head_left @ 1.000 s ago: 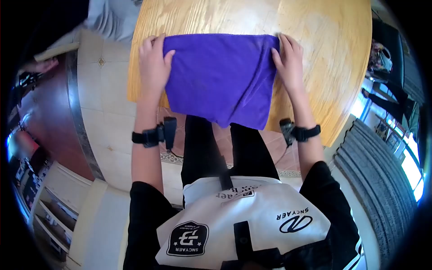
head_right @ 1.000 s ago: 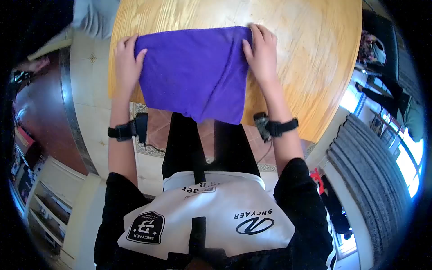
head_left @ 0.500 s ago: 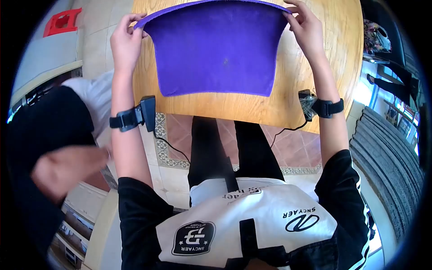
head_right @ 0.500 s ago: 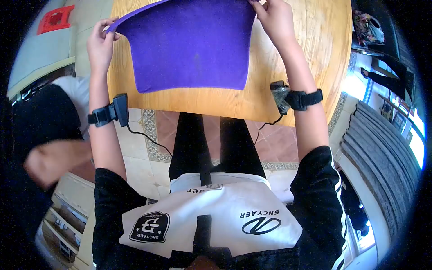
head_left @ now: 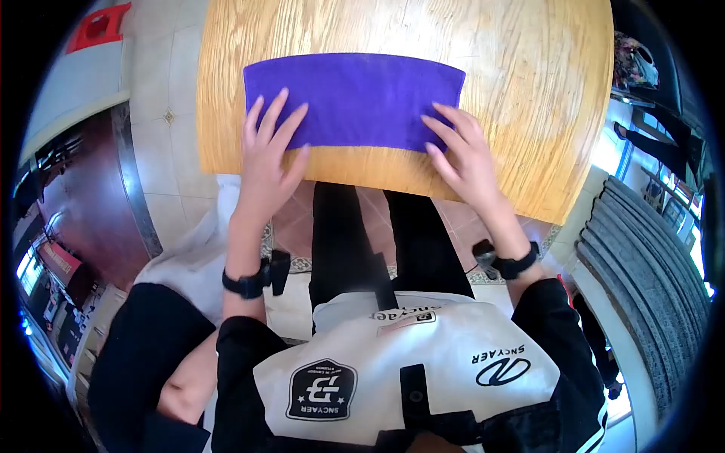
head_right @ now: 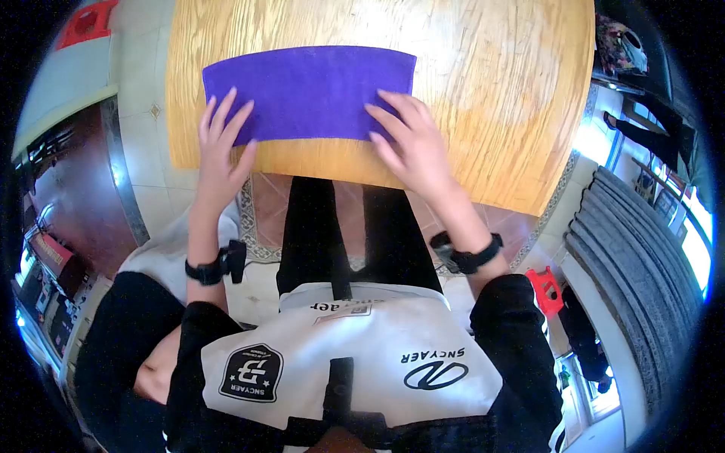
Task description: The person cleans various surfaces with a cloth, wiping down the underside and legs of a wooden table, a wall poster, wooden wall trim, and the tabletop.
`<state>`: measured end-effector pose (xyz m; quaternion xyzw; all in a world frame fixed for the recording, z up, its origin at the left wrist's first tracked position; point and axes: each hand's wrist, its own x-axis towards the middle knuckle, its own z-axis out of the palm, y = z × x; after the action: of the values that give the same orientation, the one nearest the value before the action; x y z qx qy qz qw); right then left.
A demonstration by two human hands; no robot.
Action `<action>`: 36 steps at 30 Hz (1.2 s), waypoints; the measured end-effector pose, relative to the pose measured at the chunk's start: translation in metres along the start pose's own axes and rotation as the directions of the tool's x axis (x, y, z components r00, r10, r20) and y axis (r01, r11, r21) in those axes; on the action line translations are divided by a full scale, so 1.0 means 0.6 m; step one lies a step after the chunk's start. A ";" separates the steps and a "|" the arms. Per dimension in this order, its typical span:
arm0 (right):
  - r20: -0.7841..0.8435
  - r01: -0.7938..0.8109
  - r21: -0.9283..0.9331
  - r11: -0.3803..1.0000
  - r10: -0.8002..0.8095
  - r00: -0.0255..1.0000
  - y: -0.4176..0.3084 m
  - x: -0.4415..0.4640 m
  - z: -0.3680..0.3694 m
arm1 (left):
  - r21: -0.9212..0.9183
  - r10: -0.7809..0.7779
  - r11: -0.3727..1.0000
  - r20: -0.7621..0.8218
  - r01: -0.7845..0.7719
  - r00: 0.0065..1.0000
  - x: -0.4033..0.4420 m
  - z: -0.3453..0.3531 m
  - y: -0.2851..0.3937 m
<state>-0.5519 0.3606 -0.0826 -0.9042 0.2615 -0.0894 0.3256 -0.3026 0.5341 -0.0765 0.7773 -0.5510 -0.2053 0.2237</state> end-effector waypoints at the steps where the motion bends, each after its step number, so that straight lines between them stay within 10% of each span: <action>1: -0.040 0.001 -0.065 0.998 -0.003 0.999 -0.012 0.019 0.016 | 0.129 0.020 0.992 -0.061 -0.012 0.998 0.018 0.017 -0.002; 7: -0.187 -0.180 -0.462 0.868 0.103 0.977 -0.037 0.100 0.135 | 0.429 -0.037 0.892 -0.244 0.142 0.969 0.079 0.092 -0.036; 15: 0.119 -0.022 -0.282 0.959 0.058 0.991 -0.045 -0.070 0.126 | 0.160 0.072 0.980 0.279 -0.121 0.957 -0.062 0.156 0.089; 25: 0.044 -0.278 -0.357 0.892 0.313 0.949 -0.003 -0.193 0.083 | 0.019 0.346 0.937 0.099 -0.350 0.933 -0.057 0.254 0.191; 31: 0.167 -0.009 -0.206 0.978 0.044 0.985 -0.100 0.010 0.158 | 0.331 -0.148 0.938 0.125 0.100 0.981 -0.070 0.139 0.052; 36: -0.034 0.120 -0.231 0.966 -0.131 0.991 -0.182 0.142 0.264 | 0.385 -0.193 0.901 -0.059 0.200 0.979 -0.078 0.063 -0.083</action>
<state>-0.3820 0.4724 -0.1360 -0.9479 0.2203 -0.1014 0.2067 -0.3004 0.5887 -0.1323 0.8597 -0.4974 -0.1057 0.0484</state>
